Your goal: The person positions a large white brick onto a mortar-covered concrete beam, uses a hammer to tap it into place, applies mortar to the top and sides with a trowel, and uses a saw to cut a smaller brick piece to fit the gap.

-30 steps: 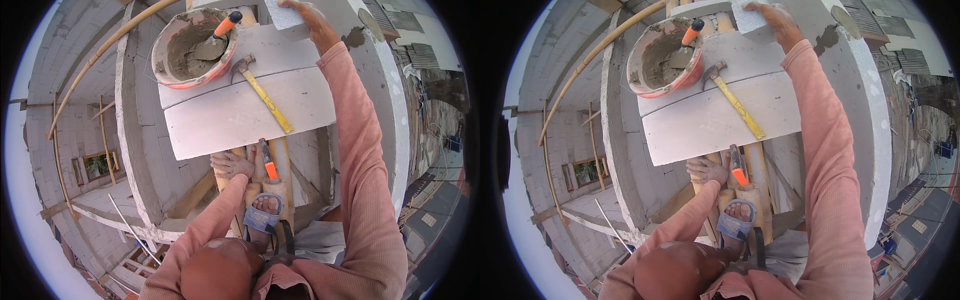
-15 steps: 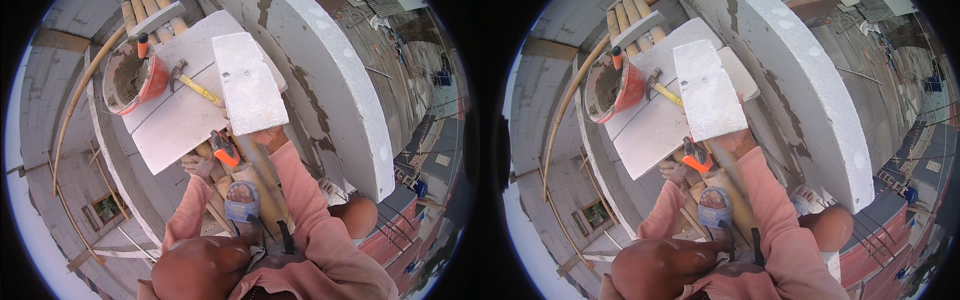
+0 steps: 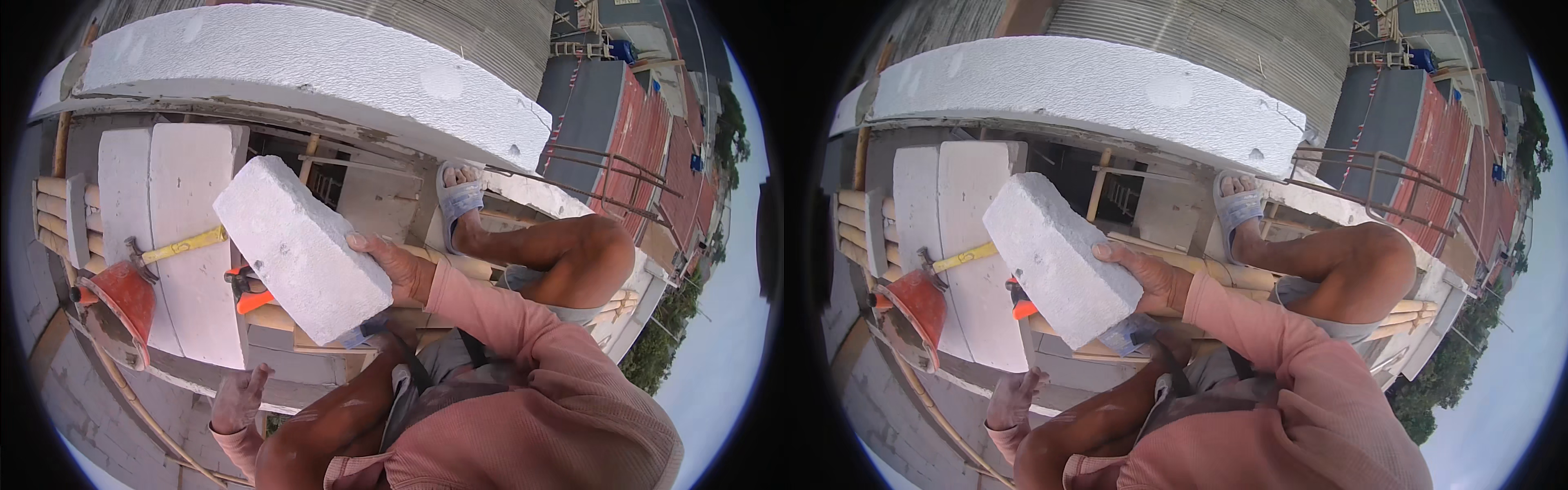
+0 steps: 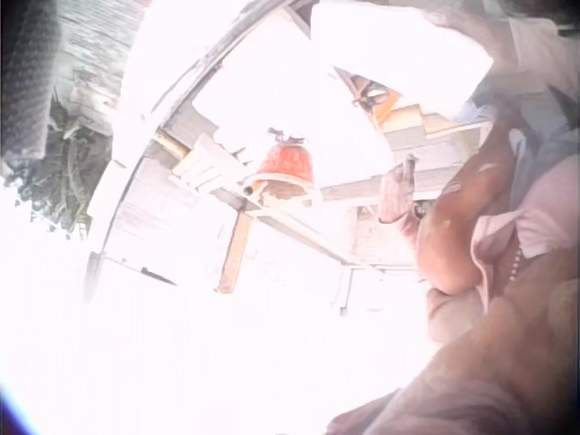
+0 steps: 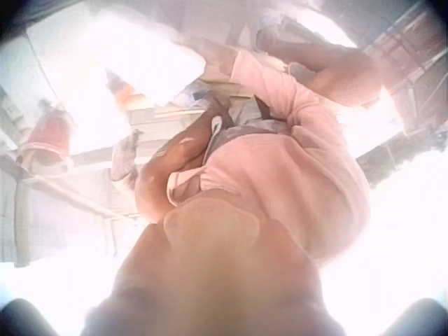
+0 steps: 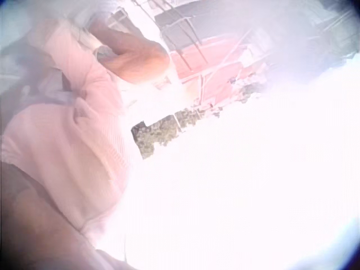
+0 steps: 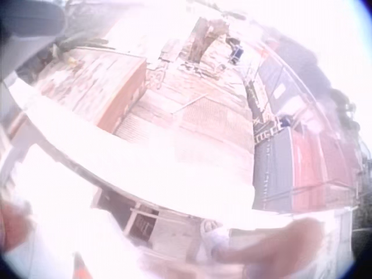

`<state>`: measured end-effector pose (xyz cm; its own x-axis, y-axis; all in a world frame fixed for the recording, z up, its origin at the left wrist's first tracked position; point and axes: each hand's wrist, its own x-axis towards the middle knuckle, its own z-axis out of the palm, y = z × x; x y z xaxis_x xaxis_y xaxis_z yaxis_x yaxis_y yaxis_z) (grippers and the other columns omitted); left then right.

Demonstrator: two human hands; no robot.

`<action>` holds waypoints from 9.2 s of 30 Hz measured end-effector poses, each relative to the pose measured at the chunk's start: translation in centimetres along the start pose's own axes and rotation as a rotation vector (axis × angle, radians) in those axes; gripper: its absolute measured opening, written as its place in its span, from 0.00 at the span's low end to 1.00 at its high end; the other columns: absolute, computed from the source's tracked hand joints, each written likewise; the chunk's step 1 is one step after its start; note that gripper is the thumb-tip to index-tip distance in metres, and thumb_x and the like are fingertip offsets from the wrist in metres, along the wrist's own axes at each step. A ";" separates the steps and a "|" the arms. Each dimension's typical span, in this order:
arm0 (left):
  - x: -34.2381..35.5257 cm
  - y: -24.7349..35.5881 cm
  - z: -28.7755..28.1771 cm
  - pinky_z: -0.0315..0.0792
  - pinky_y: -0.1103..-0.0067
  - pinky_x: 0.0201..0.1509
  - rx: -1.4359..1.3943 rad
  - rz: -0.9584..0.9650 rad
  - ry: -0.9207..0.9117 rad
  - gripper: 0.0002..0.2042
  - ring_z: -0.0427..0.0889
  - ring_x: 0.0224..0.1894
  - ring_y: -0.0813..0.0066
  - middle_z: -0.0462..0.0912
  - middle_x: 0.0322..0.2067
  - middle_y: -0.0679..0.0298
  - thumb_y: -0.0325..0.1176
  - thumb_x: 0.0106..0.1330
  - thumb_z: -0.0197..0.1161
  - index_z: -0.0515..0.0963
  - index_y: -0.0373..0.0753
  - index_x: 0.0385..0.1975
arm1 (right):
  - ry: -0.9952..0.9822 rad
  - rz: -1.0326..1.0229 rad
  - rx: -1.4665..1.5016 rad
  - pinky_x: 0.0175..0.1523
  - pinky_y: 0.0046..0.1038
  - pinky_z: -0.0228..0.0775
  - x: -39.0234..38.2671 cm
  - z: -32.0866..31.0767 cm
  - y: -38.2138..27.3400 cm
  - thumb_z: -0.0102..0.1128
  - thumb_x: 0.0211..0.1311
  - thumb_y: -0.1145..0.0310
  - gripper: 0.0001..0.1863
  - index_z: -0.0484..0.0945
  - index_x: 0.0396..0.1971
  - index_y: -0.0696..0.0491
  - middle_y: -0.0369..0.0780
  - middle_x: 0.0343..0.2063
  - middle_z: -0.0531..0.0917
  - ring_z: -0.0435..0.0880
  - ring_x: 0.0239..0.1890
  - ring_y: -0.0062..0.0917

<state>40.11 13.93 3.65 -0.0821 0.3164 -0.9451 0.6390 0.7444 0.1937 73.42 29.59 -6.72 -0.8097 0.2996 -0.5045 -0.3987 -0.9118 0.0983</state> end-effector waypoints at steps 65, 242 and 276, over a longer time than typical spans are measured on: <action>-0.4 10.3 0.6 0.56 0.63 0.77 -1.057 0.536 0.015 0.53 0.60 0.74 0.57 0.62 0.69 0.50 0.45 0.60 0.75 0.45 0.36 0.77 | 0.481 -0.010 -1.270 0.37 0.26 0.69 -5.7 -3.6 0.9 0.52 0.78 0.53 0.20 0.83 0.38 0.55 0.34 0.31 0.83 0.80 0.32 0.23; 23.5 1.4 -17.3 0.66 0.57 0.69 -0.757 0.065 1.430 0.26 0.74 0.64 0.43 0.75 0.60 0.44 0.59 0.74 0.47 0.70 0.50 0.64 | -0.129 -0.704 -2.038 0.61 0.36 0.73 3.3 11.2 3.4 0.63 0.70 0.66 0.29 0.68 0.66 0.62 0.55 0.57 0.80 0.83 0.57 0.45; 23.6 0.6 -16.7 0.70 0.54 0.65 -0.620 0.004 1.450 0.20 0.75 0.60 0.39 0.75 0.56 0.43 0.47 0.79 0.41 0.70 0.45 0.61 | -0.004 -0.578 -1.914 0.65 0.33 0.70 1.8 10.2 4.7 0.63 0.68 0.71 0.27 0.71 0.64 0.61 0.53 0.56 0.82 0.82 0.62 0.37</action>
<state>25.82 31.63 -14.15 -0.9470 0.3196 0.0313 0.2707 0.7422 0.6131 65.71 28.71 1.57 -0.7797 0.6120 -0.1323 0.3246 0.2143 -0.9212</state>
